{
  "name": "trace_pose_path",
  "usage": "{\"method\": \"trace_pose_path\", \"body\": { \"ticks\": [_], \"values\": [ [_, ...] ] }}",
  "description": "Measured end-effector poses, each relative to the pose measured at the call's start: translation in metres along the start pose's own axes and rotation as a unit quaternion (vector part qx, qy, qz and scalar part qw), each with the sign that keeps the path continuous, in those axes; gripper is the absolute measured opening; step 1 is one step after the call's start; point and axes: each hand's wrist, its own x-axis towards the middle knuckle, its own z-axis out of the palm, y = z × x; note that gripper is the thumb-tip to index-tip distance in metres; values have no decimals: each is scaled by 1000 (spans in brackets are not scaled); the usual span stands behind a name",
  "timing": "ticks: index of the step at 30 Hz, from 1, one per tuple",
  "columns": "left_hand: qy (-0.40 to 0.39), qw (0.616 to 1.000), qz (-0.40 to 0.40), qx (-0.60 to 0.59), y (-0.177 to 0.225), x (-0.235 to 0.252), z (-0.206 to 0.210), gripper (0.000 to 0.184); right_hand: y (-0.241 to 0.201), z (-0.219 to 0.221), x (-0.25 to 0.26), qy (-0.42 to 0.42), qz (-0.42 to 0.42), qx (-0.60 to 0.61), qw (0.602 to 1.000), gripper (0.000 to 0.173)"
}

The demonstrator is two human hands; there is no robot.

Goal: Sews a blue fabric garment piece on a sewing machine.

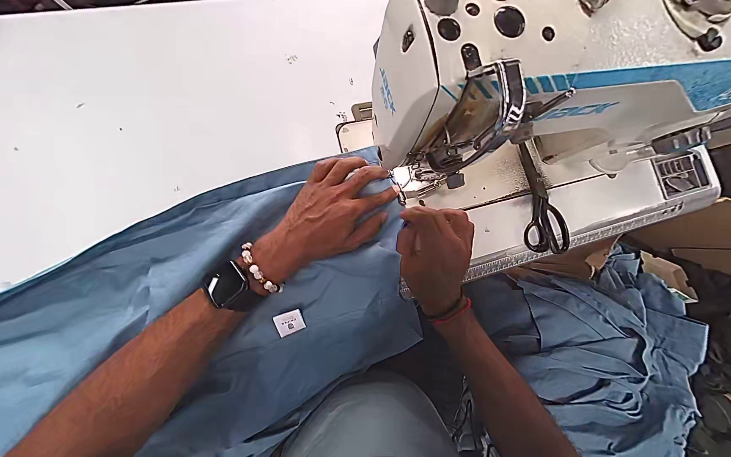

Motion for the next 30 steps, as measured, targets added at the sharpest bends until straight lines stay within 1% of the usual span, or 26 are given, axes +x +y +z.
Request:
{"method": "trace_pose_path", "body": {
  "ticks": [1,2,4,6,7,9,11,12,14,15,17,18,19,21,22,23,25,27,30],
  "values": [
    [0,1000,-30,10,13,-3,3,51,1,-1,3,-8,42,2,999,22],
    [-2,998,-62,25,25,-6,5,57,1,-2,9,-30,78,5,996,27],
    [6,994,-106,38,38,-9,8,59,-7,-6,26,-79,100,21,992,25],
    [25,994,-98,29,39,-11,6,52,-25,-15,38,-129,88,49,986,22],
    [30,995,-89,21,36,-12,4,48,-33,-20,41,-138,93,69,984,23],
    [22,997,-74,10,33,-14,3,46,-39,-22,32,-117,133,106,978,17],
    [15,997,-77,14,32,-13,4,46,-35,-19,13,-101,156,91,978,34],
    [17,996,-83,19,31,-12,5,46,-33,-16,8,-97,154,68,981,35],
    [14,996,-87,23,34,-14,4,45,-29,-13,2,-94,150,28,984,33],
    [13,996,-88,25,35,-13,4,43,-26,-12,6,-85,148,24,985,28],
    [15,996,-87,29,35,-11,4,43,-20,-16,15,-84,164,78,980,21],
    [10,996,-87,28,35,-12,4,44,-20,-21,14,-100,179,125,971,16],
    [2,996,-89,27,35,-14,4,46,-22,-26,8,-125,186,166,960,18],
    [-9,995,-97,31,36,-15,5,48,-29,-34,-12,-171,193,212,942,43],
    [-8,994,-102,32,37,-15,5,48,-34,-38,-23,-180,200,231,935,48],
    [-2,994,-105,36,38,-14,5,47,-37,-41,-31,-178,214,264,923,45],
    [19,993,-106,45,37,-10,6,44,-36,-46,-35,-143,226,312,911,39],
    [37,993,-93,56,35,-7,5,39,-32,-47,-28,-126,224,322,911,36],
    [49,993,-69,81,35,-3,3,36,-28,-42,-16,-125,223,275,927,38]
  ]
}}
